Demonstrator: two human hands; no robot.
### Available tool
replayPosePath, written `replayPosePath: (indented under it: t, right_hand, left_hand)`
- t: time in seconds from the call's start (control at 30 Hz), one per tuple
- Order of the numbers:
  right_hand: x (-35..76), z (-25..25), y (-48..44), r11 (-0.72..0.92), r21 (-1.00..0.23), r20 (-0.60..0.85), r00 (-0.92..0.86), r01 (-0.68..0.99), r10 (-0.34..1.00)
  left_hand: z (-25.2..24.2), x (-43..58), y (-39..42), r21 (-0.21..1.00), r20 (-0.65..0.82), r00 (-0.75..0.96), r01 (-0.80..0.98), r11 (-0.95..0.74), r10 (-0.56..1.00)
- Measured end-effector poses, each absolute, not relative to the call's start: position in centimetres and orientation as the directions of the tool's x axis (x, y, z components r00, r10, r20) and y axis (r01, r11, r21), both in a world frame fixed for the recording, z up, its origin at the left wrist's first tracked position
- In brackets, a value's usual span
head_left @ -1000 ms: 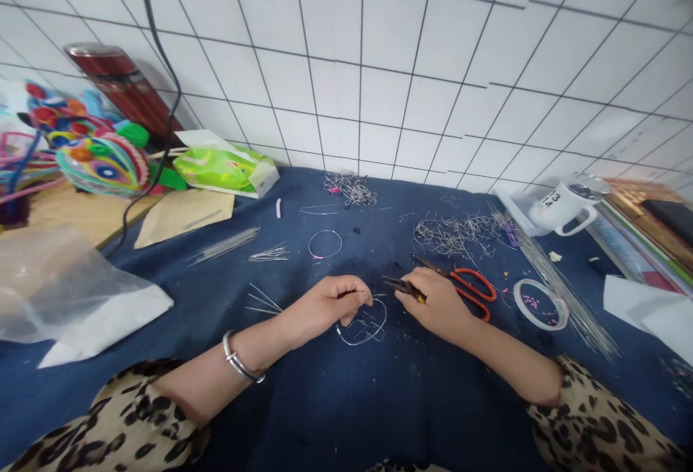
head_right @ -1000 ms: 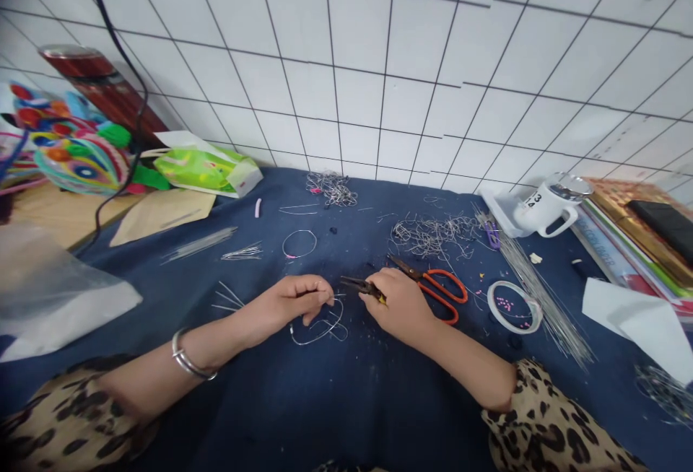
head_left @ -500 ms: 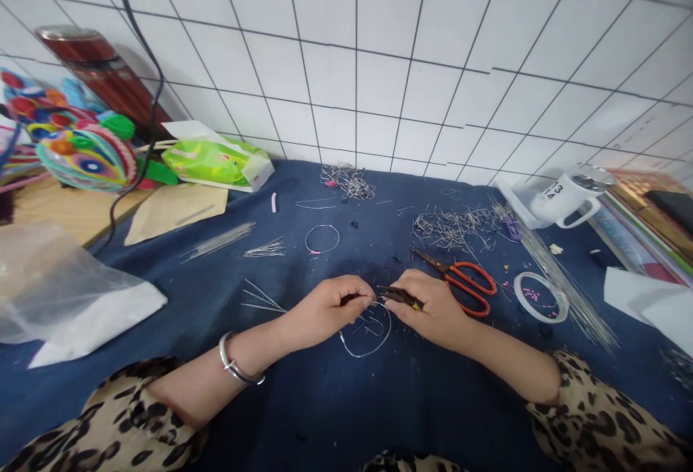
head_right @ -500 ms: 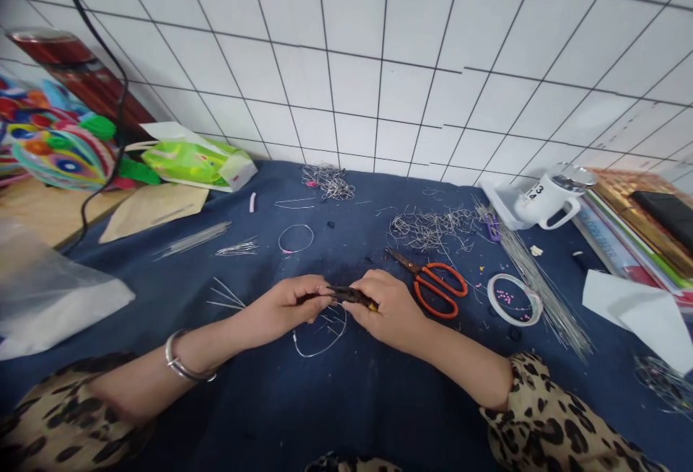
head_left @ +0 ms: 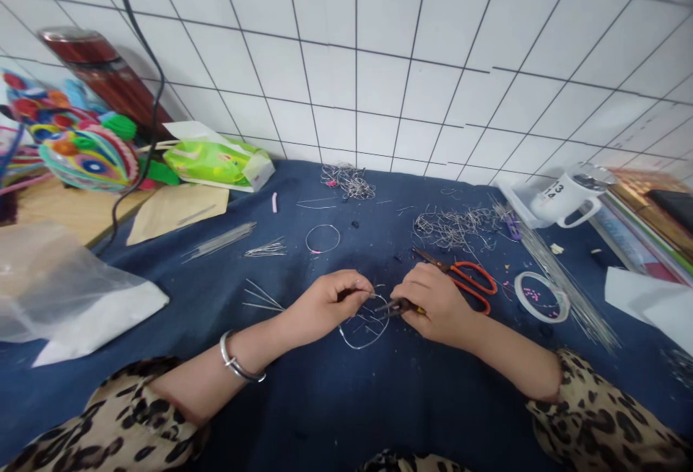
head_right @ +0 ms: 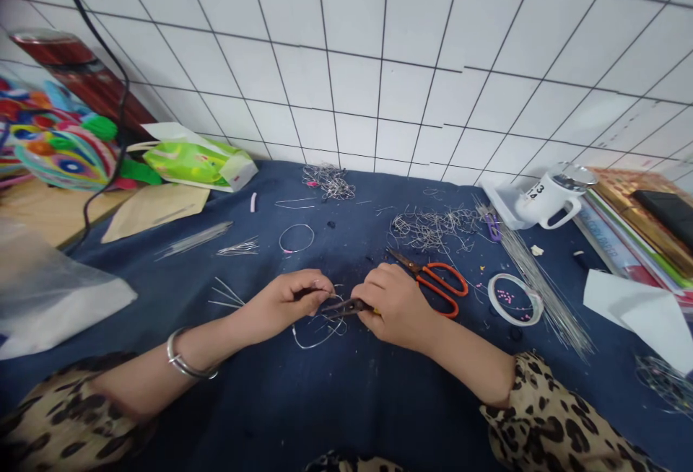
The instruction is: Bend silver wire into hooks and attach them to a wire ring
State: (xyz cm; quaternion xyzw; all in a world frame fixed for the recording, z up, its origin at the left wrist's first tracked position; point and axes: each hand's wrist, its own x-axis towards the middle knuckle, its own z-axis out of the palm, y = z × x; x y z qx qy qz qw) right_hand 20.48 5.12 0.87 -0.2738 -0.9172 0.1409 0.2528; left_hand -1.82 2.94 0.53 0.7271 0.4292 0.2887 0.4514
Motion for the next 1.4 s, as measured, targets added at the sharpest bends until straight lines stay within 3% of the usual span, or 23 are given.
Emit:
replayPosePath:
  t: [0.17,0.33,0.47,1.1,1.4]
  right_hand:
    - [21.7,1.1,6.5,0.759,-0.301,0.462,-0.609,0.577,0.645]
    - [21.5,1.0,6.4,0.759,0.007,0.373,-0.706,0.651,0.603]
    - [20.9,1.1,5.7,0.760,0.142,0.352,-0.750,0.634,0.559]
    - [21.1,1.2,6.2,0.741,0.256,0.328,-0.777,0.621,0.538]
    - [20.9,1.6,5.8,0.743,0.311,0.339,-0.800,0.592,0.495]
  left_hand:
    - [0.6,-2.4,3.3,0.909,0.069,0.484,0.330,-0.254,0.873]
    - [0.8,-2.4,3.4,0.879,0.101,0.514,0.356,-0.319,0.852]
    - [0.8,-2.1,3.3,0.860,0.111,0.511,0.380,-0.340,0.852]
    - [0.8,-2.0,3.2,0.819,0.135,0.515,0.423,-0.388,0.847]
    - [0.7,-1.5,3.0,0.868,0.073,0.459,0.408,-0.283,0.885]
